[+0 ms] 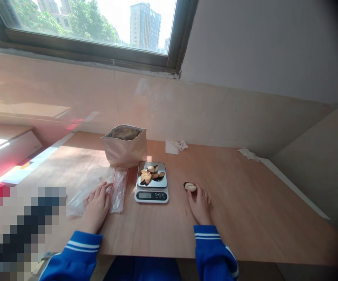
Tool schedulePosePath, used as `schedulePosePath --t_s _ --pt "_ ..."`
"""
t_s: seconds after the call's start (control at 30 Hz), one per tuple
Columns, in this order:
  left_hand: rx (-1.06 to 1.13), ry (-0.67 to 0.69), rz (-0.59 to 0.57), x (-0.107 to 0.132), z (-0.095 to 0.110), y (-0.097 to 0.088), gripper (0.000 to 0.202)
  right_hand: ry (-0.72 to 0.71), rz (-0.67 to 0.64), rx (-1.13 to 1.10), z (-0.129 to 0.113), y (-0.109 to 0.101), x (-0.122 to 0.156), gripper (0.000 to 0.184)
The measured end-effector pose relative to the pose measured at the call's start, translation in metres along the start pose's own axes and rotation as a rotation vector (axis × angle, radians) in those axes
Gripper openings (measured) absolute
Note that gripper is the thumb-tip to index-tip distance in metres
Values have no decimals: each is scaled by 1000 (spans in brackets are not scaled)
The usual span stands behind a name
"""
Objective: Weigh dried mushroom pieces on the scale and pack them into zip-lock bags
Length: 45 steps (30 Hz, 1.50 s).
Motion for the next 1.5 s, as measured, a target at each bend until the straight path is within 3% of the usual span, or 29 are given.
schedulePosePath --t_s 0.83,1.3,1.5 --pt "43 22 14 3 -2 -2 39 27 -14 5 -3 -4 -3 43" --pt "41 76 209 4 -3 0 33 44 27 -19 1 2 -3 50" --pt "65 77 321 5 4 -5 34 37 148 -103 2 1 -6 54"
Point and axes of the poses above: each hand's wrist, its own x-axis away from the middle knuckle, its own y-axis out of the palm, z = x × y, the point moved 1 cm from there along -x, towards the middle knuckle, and after that the axes turned 8 degrees about x, right-handed, at the moved point
